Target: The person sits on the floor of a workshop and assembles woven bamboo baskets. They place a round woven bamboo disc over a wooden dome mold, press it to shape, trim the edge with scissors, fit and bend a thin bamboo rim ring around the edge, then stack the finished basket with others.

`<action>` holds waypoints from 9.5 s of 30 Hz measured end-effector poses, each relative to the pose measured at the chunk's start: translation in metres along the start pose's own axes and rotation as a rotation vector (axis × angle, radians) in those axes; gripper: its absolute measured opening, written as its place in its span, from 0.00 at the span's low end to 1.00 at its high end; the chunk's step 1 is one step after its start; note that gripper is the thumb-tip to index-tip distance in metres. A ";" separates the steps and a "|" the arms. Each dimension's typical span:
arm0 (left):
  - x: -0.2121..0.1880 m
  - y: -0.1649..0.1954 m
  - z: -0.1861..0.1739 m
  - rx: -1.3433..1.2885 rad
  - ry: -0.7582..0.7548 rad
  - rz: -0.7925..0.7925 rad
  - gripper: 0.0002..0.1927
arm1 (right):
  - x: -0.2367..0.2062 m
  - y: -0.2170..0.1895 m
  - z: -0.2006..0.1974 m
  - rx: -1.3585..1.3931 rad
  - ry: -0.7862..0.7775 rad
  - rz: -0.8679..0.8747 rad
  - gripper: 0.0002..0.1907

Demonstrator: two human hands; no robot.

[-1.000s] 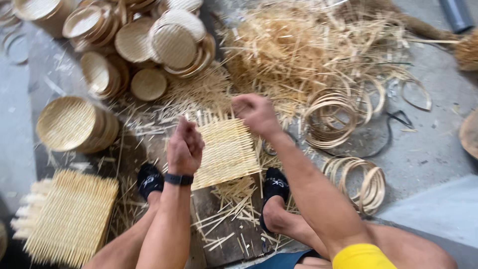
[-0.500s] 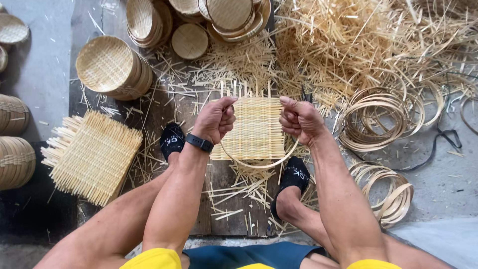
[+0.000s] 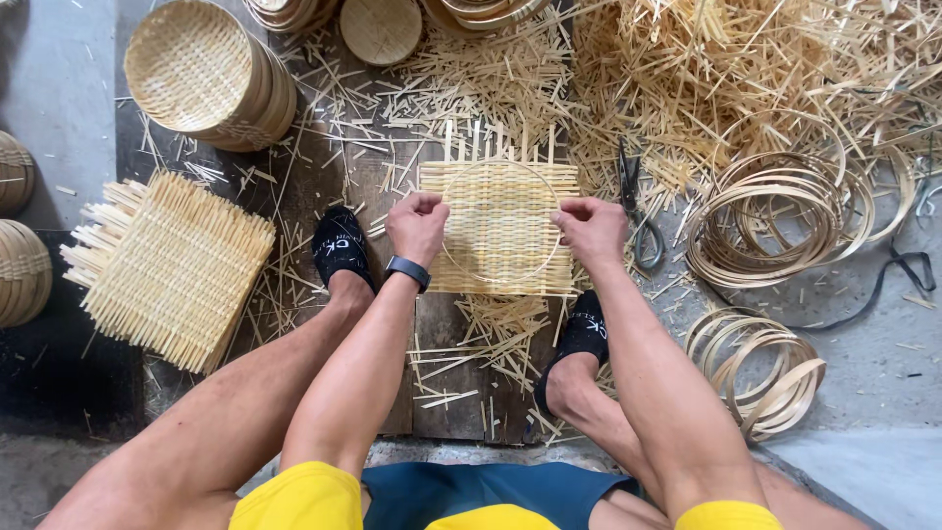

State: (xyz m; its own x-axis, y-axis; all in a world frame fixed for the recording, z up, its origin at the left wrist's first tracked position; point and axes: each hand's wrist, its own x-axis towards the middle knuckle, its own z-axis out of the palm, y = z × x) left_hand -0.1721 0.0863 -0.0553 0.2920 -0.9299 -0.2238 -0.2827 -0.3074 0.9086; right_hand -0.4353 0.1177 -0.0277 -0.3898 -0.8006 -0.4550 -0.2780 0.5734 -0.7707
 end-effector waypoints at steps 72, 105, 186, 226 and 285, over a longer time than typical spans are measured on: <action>0.058 -0.017 0.059 0.381 -0.309 0.766 0.10 | -0.053 0.010 0.089 -1.021 -0.388 -0.967 0.42; -0.002 0.066 0.033 0.306 -0.430 0.772 0.21 | -0.019 -0.047 -0.243 -1.167 -0.210 -0.132 0.23; -0.062 0.005 0.066 0.778 -0.427 0.583 0.56 | 0.065 0.119 -0.057 -1.153 0.004 -0.708 0.14; -0.056 -0.010 0.057 0.555 -0.368 0.601 0.37 | 0.073 0.113 -0.054 -1.155 0.043 -0.835 0.18; 0.038 -0.039 0.073 0.604 -0.410 0.097 0.29 | 0.066 0.131 -0.057 -0.703 0.222 -0.157 0.35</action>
State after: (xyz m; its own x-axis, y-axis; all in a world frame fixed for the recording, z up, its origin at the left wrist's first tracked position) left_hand -0.2166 0.0478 -0.1249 -0.0921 -0.9230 -0.3735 -0.7783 -0.1672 0.6052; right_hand -0.5473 0.1501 -0.1332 -0.4468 -0.8708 -0.2053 -0.8105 0.4911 -0.3191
